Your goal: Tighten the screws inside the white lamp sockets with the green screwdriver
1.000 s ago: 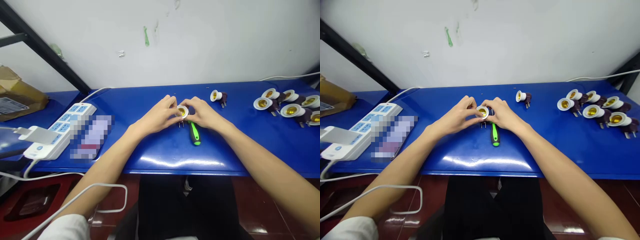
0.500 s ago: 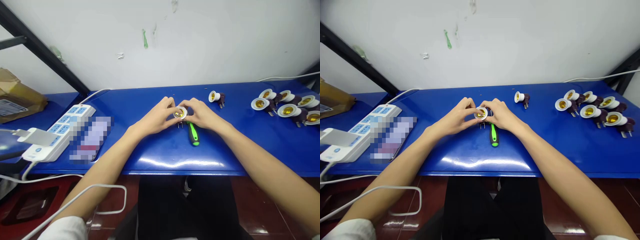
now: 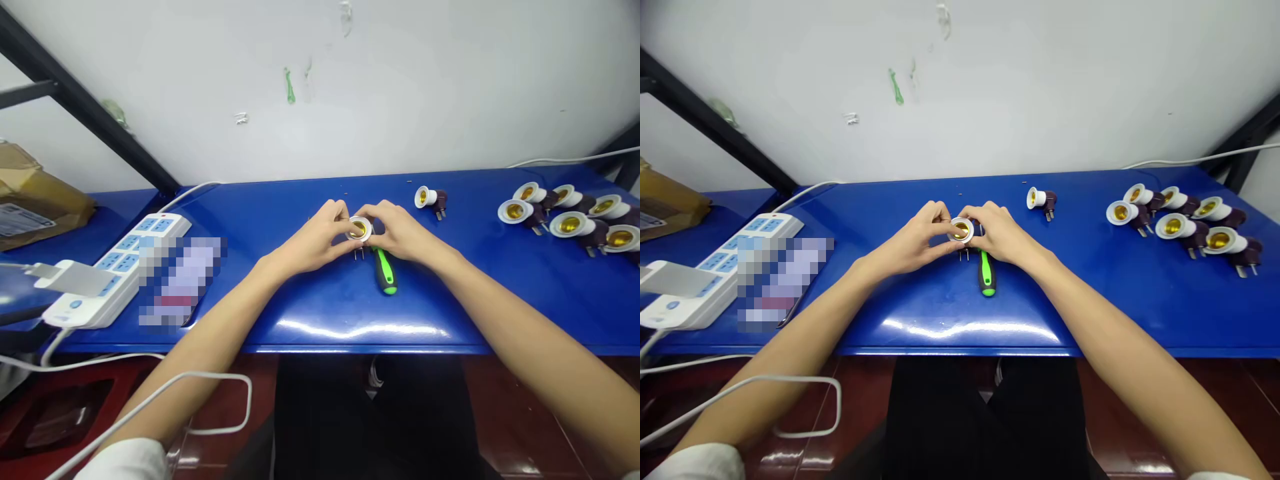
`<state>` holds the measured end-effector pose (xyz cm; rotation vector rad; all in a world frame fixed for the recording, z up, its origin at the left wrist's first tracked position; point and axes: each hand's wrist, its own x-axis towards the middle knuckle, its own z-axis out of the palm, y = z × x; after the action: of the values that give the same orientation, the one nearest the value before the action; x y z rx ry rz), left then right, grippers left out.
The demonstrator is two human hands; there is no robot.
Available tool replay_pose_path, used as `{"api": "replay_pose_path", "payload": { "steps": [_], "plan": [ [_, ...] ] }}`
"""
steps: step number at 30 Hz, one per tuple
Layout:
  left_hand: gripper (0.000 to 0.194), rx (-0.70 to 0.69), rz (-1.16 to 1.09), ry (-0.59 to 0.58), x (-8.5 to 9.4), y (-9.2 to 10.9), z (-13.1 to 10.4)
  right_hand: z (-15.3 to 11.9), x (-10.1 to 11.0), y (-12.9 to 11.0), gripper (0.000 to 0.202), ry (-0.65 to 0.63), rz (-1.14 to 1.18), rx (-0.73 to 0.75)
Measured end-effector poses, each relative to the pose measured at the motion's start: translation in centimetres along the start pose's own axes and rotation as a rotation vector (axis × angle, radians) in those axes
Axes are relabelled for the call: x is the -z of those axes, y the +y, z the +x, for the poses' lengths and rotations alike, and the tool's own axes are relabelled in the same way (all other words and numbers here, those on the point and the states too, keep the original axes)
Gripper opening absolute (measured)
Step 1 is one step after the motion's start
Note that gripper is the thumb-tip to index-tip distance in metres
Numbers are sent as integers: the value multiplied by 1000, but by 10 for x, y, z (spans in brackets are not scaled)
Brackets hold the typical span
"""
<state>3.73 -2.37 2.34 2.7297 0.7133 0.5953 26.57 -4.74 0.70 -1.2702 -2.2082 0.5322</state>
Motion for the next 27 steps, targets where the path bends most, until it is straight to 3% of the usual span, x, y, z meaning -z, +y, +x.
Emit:
{"api": "replay_pose_path", "payload": {
  "steps": [27],
  "plan": [
    [26,2,35,19,7,-2,-1,0,-2,0,21,15,16,28]
  ]
}}
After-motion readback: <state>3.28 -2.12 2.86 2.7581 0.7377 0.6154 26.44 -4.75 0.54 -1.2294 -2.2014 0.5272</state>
